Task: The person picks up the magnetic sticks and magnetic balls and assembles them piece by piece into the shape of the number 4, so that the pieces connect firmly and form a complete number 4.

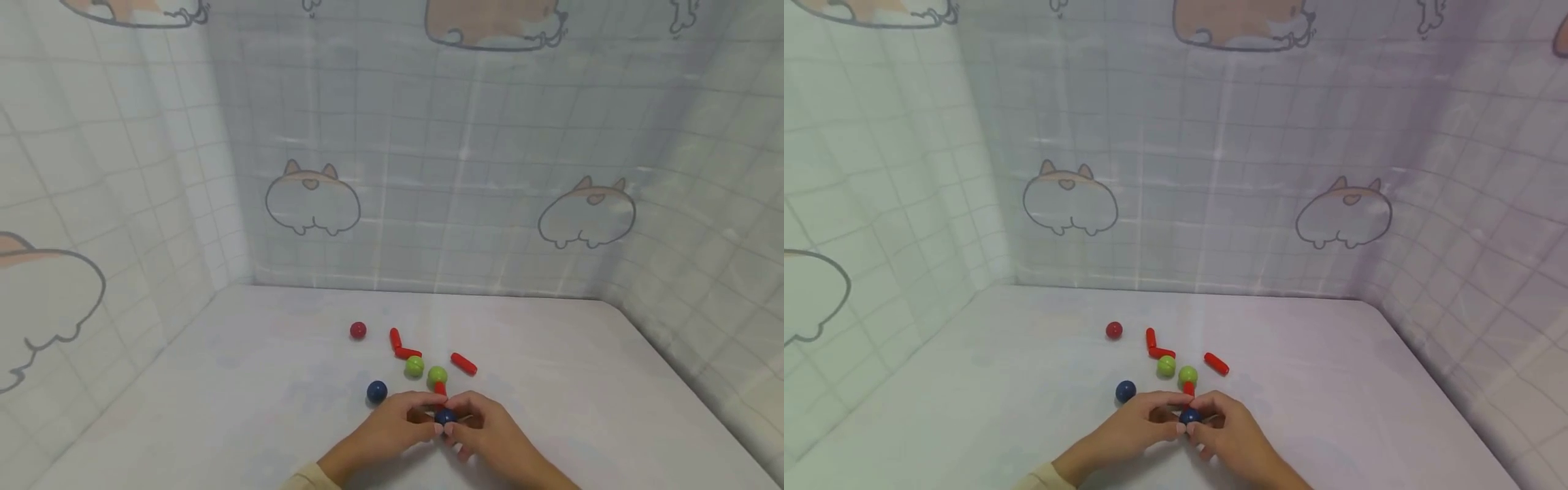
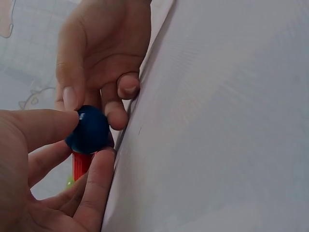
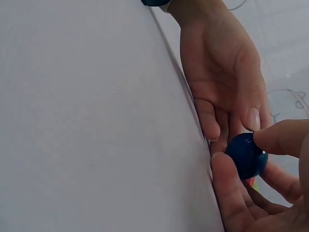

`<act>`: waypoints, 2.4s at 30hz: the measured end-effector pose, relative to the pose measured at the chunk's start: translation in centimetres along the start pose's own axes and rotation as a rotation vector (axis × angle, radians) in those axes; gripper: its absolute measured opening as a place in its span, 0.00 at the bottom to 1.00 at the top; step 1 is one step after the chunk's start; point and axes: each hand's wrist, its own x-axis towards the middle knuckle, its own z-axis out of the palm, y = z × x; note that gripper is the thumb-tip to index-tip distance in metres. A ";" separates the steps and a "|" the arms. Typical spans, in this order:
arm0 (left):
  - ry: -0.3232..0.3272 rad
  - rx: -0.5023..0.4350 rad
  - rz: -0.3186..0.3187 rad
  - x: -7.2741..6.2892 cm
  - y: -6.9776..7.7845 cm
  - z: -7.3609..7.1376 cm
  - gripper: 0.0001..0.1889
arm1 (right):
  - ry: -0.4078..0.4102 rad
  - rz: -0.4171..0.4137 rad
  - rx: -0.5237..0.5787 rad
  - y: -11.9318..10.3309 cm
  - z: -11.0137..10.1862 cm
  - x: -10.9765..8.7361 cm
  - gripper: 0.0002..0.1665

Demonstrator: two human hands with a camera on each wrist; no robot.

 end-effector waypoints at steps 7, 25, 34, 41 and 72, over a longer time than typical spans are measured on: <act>-0.003 -0.052 0.048 0.0 -0.3 0.0 0.20 | -0.021 -0.003 0.006 -0.4 0.0 0.4 0.20; 0.086 -0.020 0.008 0.2 -0.3 0.3 0.17 | -0.076 0.031 0.014 -0.5 -1.4 1.1 0.19; 0.112 0.002 -0.024 0.2 0.0 0.8 0.18 | -0.028 0.045 -0.030 0.1 -2.7 0.7 0.20; 0.127 0.022 -0.036 0.4 -0.1 1.0 0.18 | 0.050 0.032 -0.076 0.5 -3.7 0.7 0.22; 0.194 0.053 -0.046 0.8 0.2 1.1 0.21 | 0.423 0.054 -0.328 0.9 -6.3 5.4 0.12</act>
